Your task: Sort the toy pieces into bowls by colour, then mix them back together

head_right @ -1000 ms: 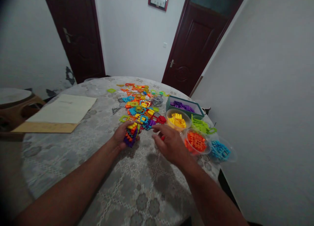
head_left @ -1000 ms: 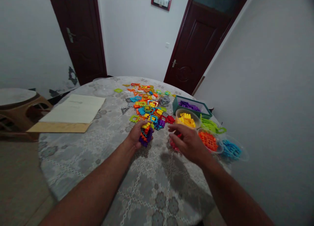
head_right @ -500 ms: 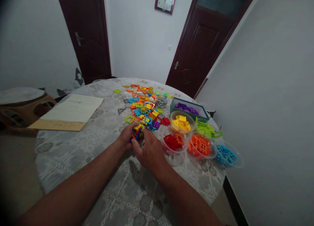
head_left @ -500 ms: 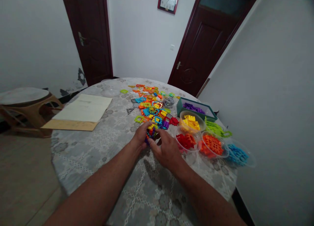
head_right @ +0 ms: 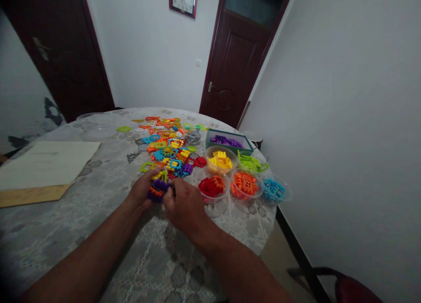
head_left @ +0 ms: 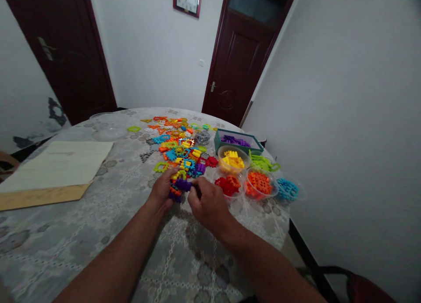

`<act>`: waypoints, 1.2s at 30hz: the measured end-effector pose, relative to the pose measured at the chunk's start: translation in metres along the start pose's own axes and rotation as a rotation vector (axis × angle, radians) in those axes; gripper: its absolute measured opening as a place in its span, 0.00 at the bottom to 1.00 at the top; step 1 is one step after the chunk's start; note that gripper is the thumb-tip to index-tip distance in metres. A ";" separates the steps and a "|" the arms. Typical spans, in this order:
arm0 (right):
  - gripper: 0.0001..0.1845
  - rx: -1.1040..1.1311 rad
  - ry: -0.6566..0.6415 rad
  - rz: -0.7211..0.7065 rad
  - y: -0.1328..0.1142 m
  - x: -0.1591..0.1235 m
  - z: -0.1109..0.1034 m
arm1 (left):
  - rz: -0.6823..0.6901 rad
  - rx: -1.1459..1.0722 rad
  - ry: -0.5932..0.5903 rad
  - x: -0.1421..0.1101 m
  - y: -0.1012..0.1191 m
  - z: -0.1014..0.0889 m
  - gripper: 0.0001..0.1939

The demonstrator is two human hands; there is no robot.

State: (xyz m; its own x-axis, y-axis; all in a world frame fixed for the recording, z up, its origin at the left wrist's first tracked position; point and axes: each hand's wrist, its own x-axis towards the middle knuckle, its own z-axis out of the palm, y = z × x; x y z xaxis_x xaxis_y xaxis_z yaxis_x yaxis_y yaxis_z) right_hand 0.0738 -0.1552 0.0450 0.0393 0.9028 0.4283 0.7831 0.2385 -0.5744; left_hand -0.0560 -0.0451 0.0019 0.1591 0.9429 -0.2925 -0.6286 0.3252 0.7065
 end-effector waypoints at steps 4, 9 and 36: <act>0.09 0.131 0.012 0.074 0.015 0.003 -0.038 | -0.027 0.047 0.008 0.000 0.000 -0.002 0.11; 0.11 0.007 0.097 0.107 0.065 0.050 -0.097 | -0.075 0.059 -0.007 -0.006 0.001 0.001 0.13; 0.15 -0.070 -0.135 -0.091 0.024 0.028 -0.001 | -0.133 0.041 -0.217 -0.017 -0.003 0.005 0.11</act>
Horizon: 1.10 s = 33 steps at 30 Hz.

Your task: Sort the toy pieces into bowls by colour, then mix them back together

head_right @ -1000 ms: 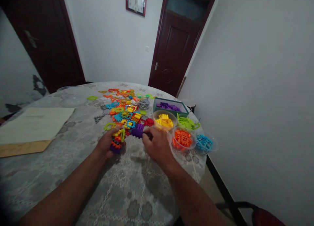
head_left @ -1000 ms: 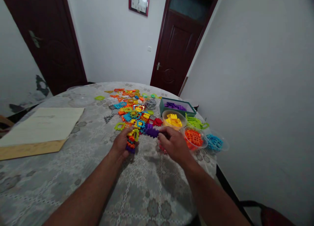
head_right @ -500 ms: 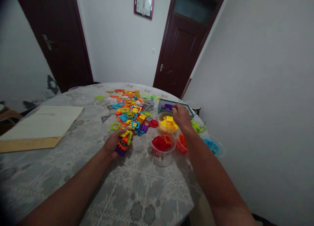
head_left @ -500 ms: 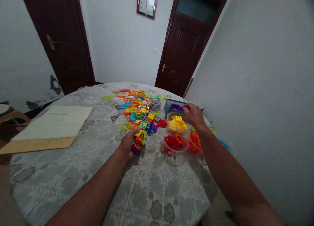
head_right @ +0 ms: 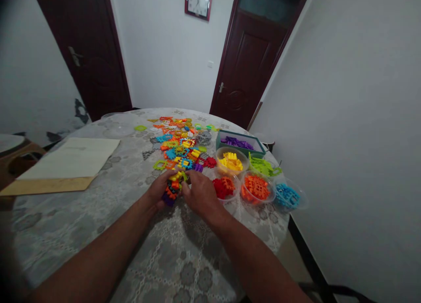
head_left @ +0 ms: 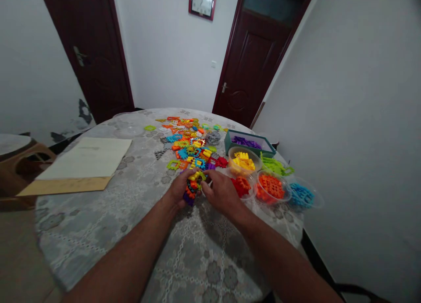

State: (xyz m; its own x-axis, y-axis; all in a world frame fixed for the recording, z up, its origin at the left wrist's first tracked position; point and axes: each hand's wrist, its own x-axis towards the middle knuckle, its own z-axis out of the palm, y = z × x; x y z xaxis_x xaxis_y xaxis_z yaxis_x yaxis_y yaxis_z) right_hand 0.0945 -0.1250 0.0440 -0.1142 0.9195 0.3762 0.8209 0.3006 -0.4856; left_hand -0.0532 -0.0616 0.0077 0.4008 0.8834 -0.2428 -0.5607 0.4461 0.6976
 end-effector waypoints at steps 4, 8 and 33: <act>0.15 0.062 0.058 0.098 -0.003 0.002 -0.002 | 0.001 0.026 -0.002 -0.002 0.002 0.004 0.11; 0.15 0.150 0.153 0.181 -0.003 0.001 -0.021 | 0.000 0.046 0.027 -0.004 0.005 0.005 0.11; 0.19 -0.338 0.418 0.392 0.157 -0.006 -0.148 | -0.086 0.114 -0.059 -0.008 0.000 0.004 0.21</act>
State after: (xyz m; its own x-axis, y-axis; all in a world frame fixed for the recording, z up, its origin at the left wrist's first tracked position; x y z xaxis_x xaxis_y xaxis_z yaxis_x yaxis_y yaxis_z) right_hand 0.3068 -0.1215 0.0827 0.3993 0.7483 0.5298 0.8956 -0.1949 -0.3998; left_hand -0.0533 -0.0687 0.0128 0.4873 0.8312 -0.2675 -0.4378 0.4976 0.7488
